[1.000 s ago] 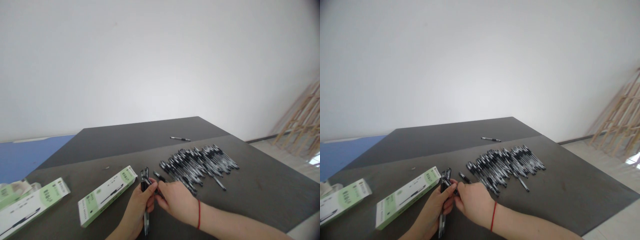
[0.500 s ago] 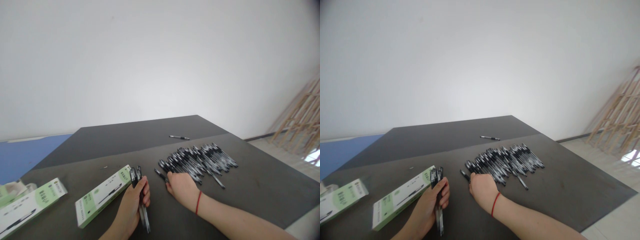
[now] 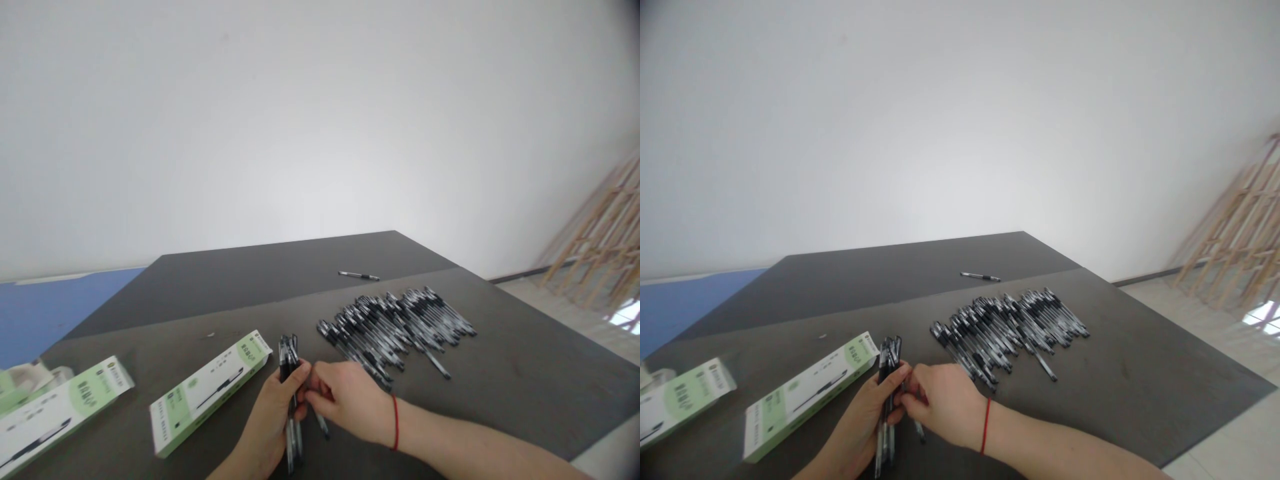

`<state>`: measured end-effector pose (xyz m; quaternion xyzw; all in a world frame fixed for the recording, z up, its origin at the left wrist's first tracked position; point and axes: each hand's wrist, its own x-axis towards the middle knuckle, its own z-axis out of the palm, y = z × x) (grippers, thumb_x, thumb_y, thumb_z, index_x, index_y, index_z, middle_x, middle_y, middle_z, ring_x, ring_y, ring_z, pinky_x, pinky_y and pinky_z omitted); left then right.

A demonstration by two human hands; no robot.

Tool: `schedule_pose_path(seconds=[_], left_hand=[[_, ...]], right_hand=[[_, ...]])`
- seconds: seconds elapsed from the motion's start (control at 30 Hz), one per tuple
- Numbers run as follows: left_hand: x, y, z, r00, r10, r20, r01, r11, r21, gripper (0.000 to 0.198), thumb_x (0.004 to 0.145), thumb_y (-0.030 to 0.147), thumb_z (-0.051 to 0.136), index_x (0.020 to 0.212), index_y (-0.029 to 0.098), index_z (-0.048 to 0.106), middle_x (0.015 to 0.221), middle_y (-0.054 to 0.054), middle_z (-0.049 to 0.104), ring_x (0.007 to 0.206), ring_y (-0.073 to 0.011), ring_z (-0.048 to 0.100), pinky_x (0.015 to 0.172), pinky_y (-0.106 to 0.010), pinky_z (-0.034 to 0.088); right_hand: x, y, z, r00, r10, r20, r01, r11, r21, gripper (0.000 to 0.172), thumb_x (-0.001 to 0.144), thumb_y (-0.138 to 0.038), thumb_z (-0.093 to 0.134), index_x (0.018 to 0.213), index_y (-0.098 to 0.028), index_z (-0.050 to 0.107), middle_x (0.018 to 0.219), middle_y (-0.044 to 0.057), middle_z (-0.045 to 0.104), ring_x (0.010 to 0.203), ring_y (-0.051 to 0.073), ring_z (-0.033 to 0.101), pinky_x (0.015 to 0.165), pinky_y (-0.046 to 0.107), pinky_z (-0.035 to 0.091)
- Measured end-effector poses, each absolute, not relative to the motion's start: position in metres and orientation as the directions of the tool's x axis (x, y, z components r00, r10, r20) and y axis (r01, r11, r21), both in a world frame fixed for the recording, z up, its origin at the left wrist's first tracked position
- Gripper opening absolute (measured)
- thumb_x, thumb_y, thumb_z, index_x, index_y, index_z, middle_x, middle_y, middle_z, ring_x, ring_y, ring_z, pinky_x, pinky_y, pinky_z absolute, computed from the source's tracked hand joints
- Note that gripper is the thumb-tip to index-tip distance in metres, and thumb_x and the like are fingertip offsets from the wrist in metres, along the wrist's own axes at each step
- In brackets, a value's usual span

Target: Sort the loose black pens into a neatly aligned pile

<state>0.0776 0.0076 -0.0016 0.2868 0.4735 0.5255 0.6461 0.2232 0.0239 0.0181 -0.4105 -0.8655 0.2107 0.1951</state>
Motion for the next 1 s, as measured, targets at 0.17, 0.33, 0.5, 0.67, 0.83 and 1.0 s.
schedule_pose_path(seconds=[0.17,0.33,0.5,0.67,0.83,1.0], left_hand=[[0.072,0.009,0.002,-0.071,0.959,-0.275,-0.424,0.220,0.878,0.031,0.063,0.038,0.077,0.065,0.014,0.057,0.062,0.001,0.058,0.060,-0.0095,0.054,0.056,-0.019,0.047],[0.072,0.005,0.008,-0.001,0.969,-0.247,-0.398,0.226,0.889,0.035,0.072,0.044,0.070,0.061,0.016,0.052,0.052,0.004,0.053,0.041,-0.0067,0.043,0.045,-0.022,0.043],[0.075,0.003,0.009,0.032,0.974,-0.226,-0.429,0.217,0.877,0.031,0.072,0.040,0.071,0.068,0.018,0.050,0.045,0.010,0.040,0.035,-0.0029,0.026,0.036,-0.018,0.032],[0.074,0.005,0.006,0.025,0.971,-0.238,-0.410,0.227,0.883,0.029,0.071,0.038,0.072,0.077,0.018,0.051,0.048,0.010,0.043,0.036,-0.0030,0.028,0.037,-0.018,0.033],[0.075,0.004,0.004,0.030,0.962,-0.272,-0.404,0.261,0.877,0.031,0.069,0.039,0.072,0.078,0.018,0.051,0.048,0.010,0.042,0.036,-0.0033,0.028,0.037,-0.018,0.032],[0.076,0.003,0.004,-0.018,0.965,-0.262,-0.420,0.230,0.878,0.032,0.066,0.037,0.074,0.081,0.017,0.053,0.051,0.010,0.044,0.038,-0.0038,0.032,0.039,-0.018,0.032]], right_hand=[[0.231,0.033,0.025,-0.568,0.807,0.162,0.728,0.584,-0.358,0.020,0.091,-0.035,0.047,0.084,-0.020,0.057,0.074,0.000,0.067,0.066,0.013,0.062,0.057,0.022,0.033],[0.244,0.054,0.027,-0.379,0.921,0.088,0.921,0.385,-0.061,0.018,0.088,-0.031,0.052,0.095,-0.015,0.057,0.081,0.009,0.070,0.073,0.023,0.067,0.057,0.026,0.039],[0.244,0.058,0.021,-0.308,0.949,0.068,0.951,0.306,0.040,0.016,0.086,-0.028,0.053,0.091,-0.014,0.057,0.078,0.012,0.069,0.069,0.025,0.068,0.054,0.027,0.043],[0.236,0.056,0.015,-0.318,0.945,0.076,0.948,0.315,0.044,0.015,0.086,-0.026,0.055,0.092,-0.012,0.057,0.077,0.013,0.069,0.069,0.026,0.068,0.054,0.028,0.045],[0.232,0.054,0.011,-0.319,0.947,0.046,0.948,0.318,0.018,0.013,0.087,-0.019,0.048,0.090,-0.012,0.059,0.076,0.014,0.069,0.068,0.025,0.068,0.054,0.028,0.043],[0.236,0.050,0.018,-0.384,0.917,0.108,0.871,0.399,-0.287,0.013,0.084,-0.026,0.051,0.083,-0.015,0.057,0.070,0.007,0.067,0.062,0.018,0.062,0.055,0.024,0.037]])
